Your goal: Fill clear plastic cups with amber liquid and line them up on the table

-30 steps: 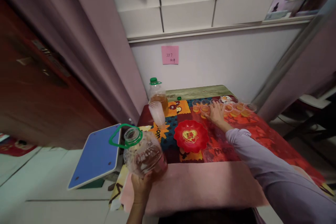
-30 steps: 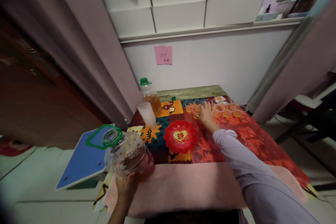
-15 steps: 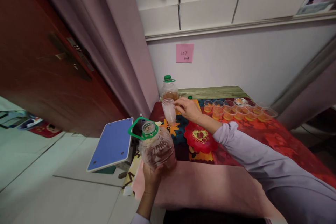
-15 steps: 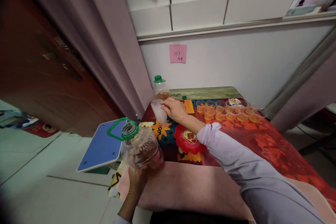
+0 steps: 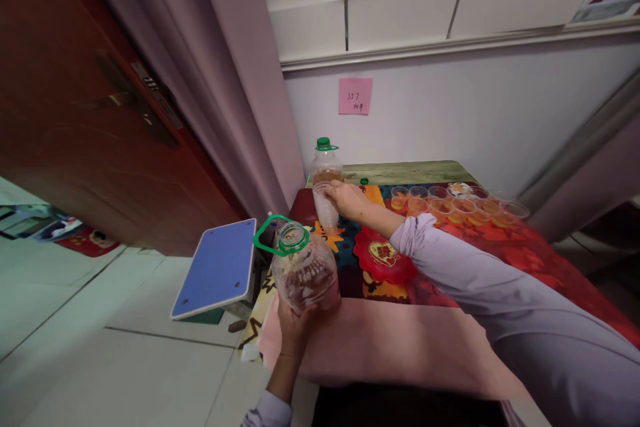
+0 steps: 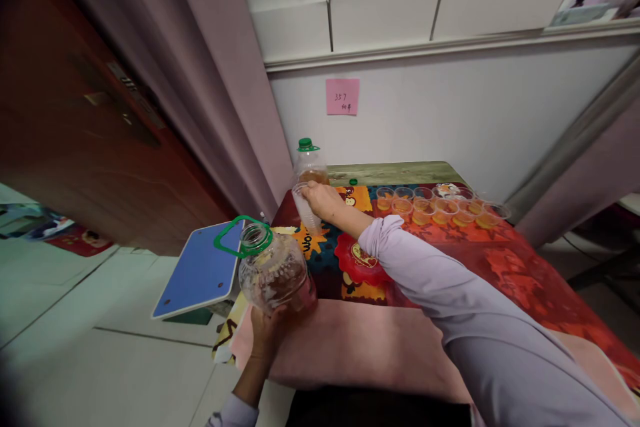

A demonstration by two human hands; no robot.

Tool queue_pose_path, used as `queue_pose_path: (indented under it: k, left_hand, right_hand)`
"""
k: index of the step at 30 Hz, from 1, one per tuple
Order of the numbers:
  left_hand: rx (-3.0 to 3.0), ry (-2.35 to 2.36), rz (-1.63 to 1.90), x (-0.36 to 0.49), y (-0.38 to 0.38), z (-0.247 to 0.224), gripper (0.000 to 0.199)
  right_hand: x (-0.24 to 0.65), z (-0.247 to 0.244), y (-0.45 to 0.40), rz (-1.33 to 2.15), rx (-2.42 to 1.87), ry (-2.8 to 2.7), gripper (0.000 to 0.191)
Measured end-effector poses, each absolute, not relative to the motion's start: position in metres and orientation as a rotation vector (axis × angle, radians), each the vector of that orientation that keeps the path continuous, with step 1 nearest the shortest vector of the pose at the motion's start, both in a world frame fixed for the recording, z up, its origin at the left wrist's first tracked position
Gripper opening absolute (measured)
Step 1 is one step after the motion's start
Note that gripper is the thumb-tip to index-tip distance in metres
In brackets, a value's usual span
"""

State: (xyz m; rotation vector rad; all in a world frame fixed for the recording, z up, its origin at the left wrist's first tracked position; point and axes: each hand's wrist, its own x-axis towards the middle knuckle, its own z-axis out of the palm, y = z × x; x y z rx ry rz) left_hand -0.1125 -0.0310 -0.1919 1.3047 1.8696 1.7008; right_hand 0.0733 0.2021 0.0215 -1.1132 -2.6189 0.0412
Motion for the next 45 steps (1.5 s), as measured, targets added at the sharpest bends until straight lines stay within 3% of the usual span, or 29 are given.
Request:
queue_pose_path:
  k: [13,18,25,35,38,41,45]
  left_hand:
    - [1.314,1.869,1.716,-0.109,-0.03,-0.182,0.103]
    - [1.317,1.882,1.729,-0.108,-0.028,-0.18,0.111]
    - [1.343,1.894,1.719,-0.108,-0.026,-0.183,0.112]
    - [1.404,1.892,1.702,-0.109,-0.026,-0.181,0.107]
    - [1.416,1.876,1.71,-0.108,-0.025,-0.181,0.111]
    - [1.42,1.853,1.725,-0.106,-0.024,-0.182,0.11]
    - [1.414,1.818,1.744,-0.104,-0.024,-0.182,0.106]
  right_hand:
    - [0.118,0.05,0.187,0.021,-0.937,-2.16,0.02]
    - [0.191,-0.008,0.157,-0.041,-0.966,-2.101,0.02]
    - [0.235,-0.118,0.123,0.18,-1.356,-2.369,0.023]
    - [0.227,-0.112,0.101,0.165,-1.252,-2.044,0.034]
    - [0.199,-0.11,0.082,0.356,-1.134,-1.746,0.028]
    - [0.147,-0.123,0.062,0.758,-0.983,-1.534,0.033]
    - [0.081,-0.154,0.045,1.146,-0.712,-1.445,0.064]
